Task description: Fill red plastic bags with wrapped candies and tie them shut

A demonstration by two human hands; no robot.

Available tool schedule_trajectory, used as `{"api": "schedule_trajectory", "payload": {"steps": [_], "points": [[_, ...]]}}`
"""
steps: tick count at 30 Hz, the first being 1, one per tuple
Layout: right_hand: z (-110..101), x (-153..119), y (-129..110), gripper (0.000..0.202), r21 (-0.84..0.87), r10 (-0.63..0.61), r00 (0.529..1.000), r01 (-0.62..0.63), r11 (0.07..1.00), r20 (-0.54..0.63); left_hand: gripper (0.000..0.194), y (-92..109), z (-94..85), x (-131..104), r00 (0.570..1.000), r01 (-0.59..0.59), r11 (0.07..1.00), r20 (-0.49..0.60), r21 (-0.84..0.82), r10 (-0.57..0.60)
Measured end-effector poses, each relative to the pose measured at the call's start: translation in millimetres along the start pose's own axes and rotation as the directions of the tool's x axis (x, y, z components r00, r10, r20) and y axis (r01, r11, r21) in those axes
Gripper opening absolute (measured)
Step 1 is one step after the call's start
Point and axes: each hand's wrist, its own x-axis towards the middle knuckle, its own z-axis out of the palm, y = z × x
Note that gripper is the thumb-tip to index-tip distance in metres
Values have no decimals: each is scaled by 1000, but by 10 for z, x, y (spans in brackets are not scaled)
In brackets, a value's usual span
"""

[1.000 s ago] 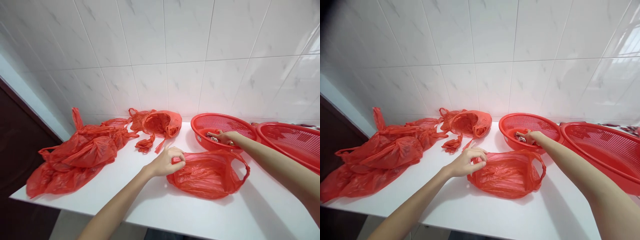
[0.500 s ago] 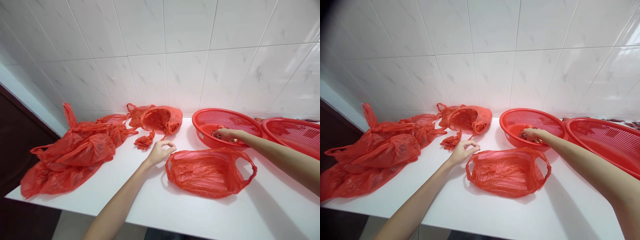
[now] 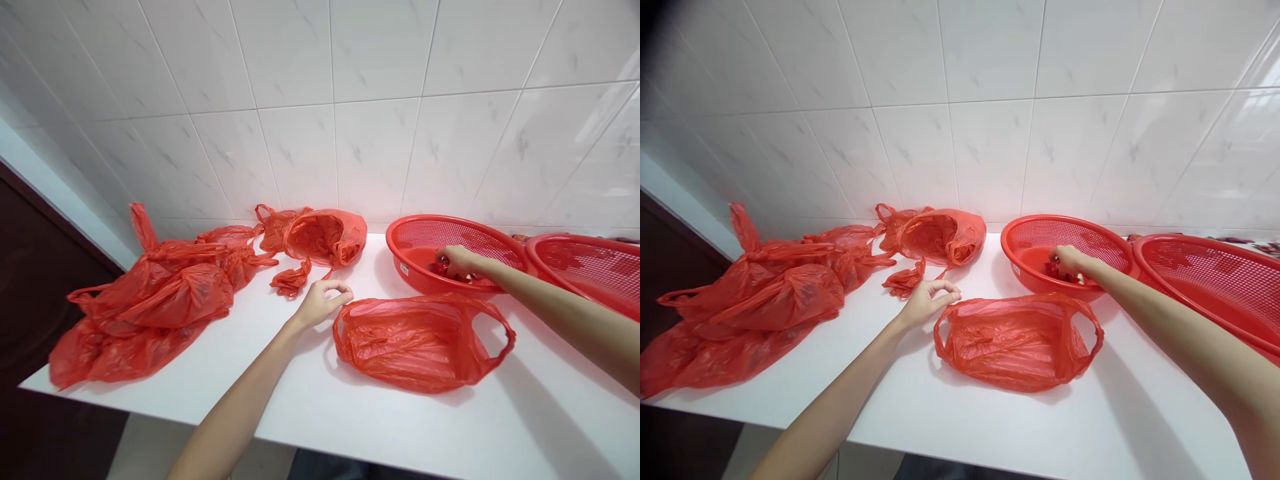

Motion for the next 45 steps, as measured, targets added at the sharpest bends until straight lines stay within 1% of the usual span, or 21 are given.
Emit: {"api": "schedule_trajectory", "payload": {"steps": [3,6,8,11,14,16,19,22,23,24,26,27,28,29,31,33,35,38,42,43,45], "points": [[-113,-1,-28,23,-77,87,988,-78,994,127,24,-15,-3,6,1000,-1,1000,2,-5,1],[-225,5,-48,26,-91,132,979,-118,989,159,25,-24,-1,13,1000,1,1000,2,-10,-1],[-288,16,-70,26,-63,142,978,-134,989,156,25,-24,-2,16,1000,3,1000,1,-12,-3],[-378,25,-143,16,29,153,974,-160,987,164,24,-16,-6,16,1000,4,1000,4,-15,-4],[-501,-20,-310,10,141,145,975,-170,975,170,24,5,-15,7,1000,0,1000,12,-23,0],[-607,-95,-484,15,209,126,979,-159,965,161,24,27,-26,-5,999,-17,1000,31,-20,17],[-740,-272,-812,18,405,-27,982,-51,913,185,24,70,-53,-36,993,-59,998,105,-13,60],[-721,-492,-1133,22,401,-186,957,84,912,222,26,114,-89,-82,971,-82,997,224,-5,81],[-667,-570,-1221,25,369,-237,935,129,921,265,26,126,-100,-100,960,-88,996,268,7,83],[-590,-650,-1296,27,329,-305,894,195,924,327,26,137,-111,-119,947,-94,995,311,27,81],[-392,-806,-1402,25,243,-413,772,335,910,483,28,157,-126,-156,921,-108,991,383,84,68],[-284,-879,-1433,24,173,-434,722,410,896,539,30,166,-130,-173,910,-113,987,410,116,56],[-181,-947,-1452,22,107,-445,680,479,871,582,32,175,-133,-187,902,-117,982,430,147,43],[-89,-1008,-1460,21,64,-435,620,528,847,653,34,184,-134,-200,895,-120,977,445,174,31],[40,-1103,-1457,28,14,-398,533,586,810,747,36,203,-129,-218,886,-129,968,463,217,14],[85,-1162,-1446,38,6,-377,485,608,794,790,35,218,-118,-228,888,-134,960,460,247,6],[65,-1191,-1438,45,6,-373,491,599,801,787,37,222,-101,-231,901,-136,959,434,248,15],[-5,-1207,-1433,49,-22,-337,541,551,834,770,38,207,-67,-228,928,-142,970,369,199,60],[-38,-1223,-1419,39,-11,-308,512,528,849,802,36,179,-22,-213,977,-102,978,206,180,64],[-31,-1230,-1410,35,-32,-290,518,527,850,805,35,175,-13,-208,984,-95,980,166,176,66],[-9,-1248,-1380,33,-106,-237,553,517,849,799,32,169,0,-198,991,-100,984,99,145,86]]}}
